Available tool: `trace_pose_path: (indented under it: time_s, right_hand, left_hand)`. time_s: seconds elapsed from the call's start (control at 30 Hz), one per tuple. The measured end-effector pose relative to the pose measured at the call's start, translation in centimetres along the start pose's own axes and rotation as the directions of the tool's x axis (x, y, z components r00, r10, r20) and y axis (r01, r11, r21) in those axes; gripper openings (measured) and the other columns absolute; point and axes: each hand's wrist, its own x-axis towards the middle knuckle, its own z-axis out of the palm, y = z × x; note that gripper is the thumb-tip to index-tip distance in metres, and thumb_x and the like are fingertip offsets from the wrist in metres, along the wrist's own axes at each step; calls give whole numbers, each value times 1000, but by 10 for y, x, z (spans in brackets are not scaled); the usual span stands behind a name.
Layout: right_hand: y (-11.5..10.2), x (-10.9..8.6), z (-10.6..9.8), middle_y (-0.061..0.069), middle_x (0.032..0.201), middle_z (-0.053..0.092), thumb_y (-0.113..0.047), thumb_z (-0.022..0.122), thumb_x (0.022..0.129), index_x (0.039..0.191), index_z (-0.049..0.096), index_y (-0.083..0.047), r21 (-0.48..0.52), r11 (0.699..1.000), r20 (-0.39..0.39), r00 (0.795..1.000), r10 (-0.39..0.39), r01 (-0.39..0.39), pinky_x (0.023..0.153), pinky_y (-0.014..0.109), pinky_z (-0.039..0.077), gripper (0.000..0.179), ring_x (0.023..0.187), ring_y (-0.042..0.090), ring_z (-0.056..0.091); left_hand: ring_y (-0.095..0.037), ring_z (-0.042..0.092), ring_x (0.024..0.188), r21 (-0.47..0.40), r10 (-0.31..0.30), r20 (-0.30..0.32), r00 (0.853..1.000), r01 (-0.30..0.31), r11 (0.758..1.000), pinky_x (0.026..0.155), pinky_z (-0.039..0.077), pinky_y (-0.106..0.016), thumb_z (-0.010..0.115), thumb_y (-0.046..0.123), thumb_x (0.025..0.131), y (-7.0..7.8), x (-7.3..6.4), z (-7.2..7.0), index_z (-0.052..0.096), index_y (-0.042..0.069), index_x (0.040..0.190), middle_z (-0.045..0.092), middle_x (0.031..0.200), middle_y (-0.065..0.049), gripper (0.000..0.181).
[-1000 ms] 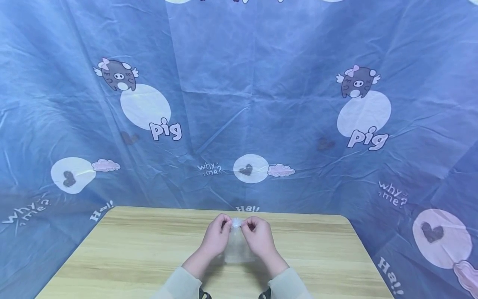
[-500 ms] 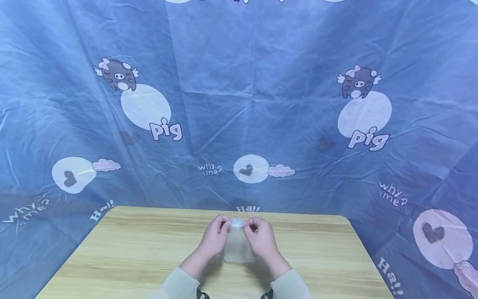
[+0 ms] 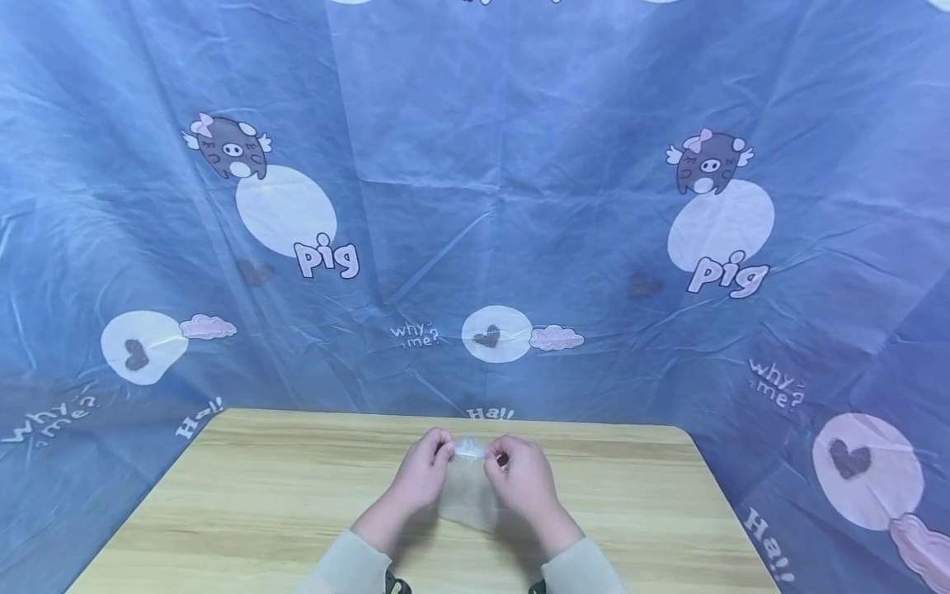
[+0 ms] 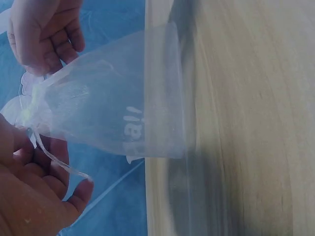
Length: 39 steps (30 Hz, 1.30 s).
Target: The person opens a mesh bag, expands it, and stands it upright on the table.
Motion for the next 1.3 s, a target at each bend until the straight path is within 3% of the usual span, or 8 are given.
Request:
trace_pose_path:
  time_s: [0.1,0.3,0.47,0.57,0.7,0.87,1.07,1.3]
  right_hand:
    - [1,-1,-1,-6,79,70,-5,73,89,82,72,-14,-39,999,19,1000,5,-5,65,26,55,11,71,8,63]
    - [-2,5,-10,0,86,72,-6,66,102,97,72,-4,191,979,21,997,71,-73,73,28,57,8,79,21,67]
    - [-3,13,-17,11,99,76,11,60,99,109,71,4,311,950,109,993,-45,9,81,30,60,17,93,30,73]
    - [-4,15,-23,14,106,76,15,60,95,111,74,3,296,953,189,975,-120,60,84,32,61,24,96,28,73]
    - [-10,16,-24,12,109,77,16,62,92,109,77,-1,219,973,249,960,-126,70,85,30,60,29,97,28,73]
    - [-11,16,-21,8,105,78,16,66,89,105,79,-5,141,988,248,963,-102,68,84,30,60,29,94,27,73]
    - [-8,15,-18,7,102,78,12,72,88,103,79,-4,157,987,241,969,-58,20,84,30,59,23,91,20,72]
    - [-6,13,-20,5,95,78,10,73,89,96,79,-5,154,985,232,967,-108,73,84,33,61,18,90,20,73]
  left_hand:
    - [-12,53,79,4,4,19,1000,-4,1000,74,51,-33,58,5,106,0,-1,-1,57,9,95,55,85,4,12]
    - [-12,52,77,-12,39,23,999,-38,999,72,49,-33,57,5,107,2,-1,-6,56,8,96,53,84,2,11]
    - [-12,52,79,-65,40,28,999,-38,997,72,48,-31,57,6,107,4,-2,-10,57,7,97,55,85,1,11]
    - [-13,53,80,-105,36,32,999,-32,994,73,48,-31,57,6,107,3,-2,-10,57,7,97,58,87,0,10]
    - [-13,54,81,-144,21,44,999,-14,989,74,49,-30,55,6,108,2,-2,-10,57,6,97,60,89,-2,11]
    - [-12,53,80,-184,13,63,998,-1,983,72,49,-28,53,5,109,3,-2,-10,56,5,98,60,89,-1,12]
    - [-13,55,81,-191,-7,83,997,23,981,73,49,-28,52,4,109,3,-3,-9,56,4,98,60,90,-2,11]
    - [-14,56,84,-174,-14,69,998,25,984,76,51,-30,54,5,108,2,-4,-9,57,5,98,61,91,-2,10]
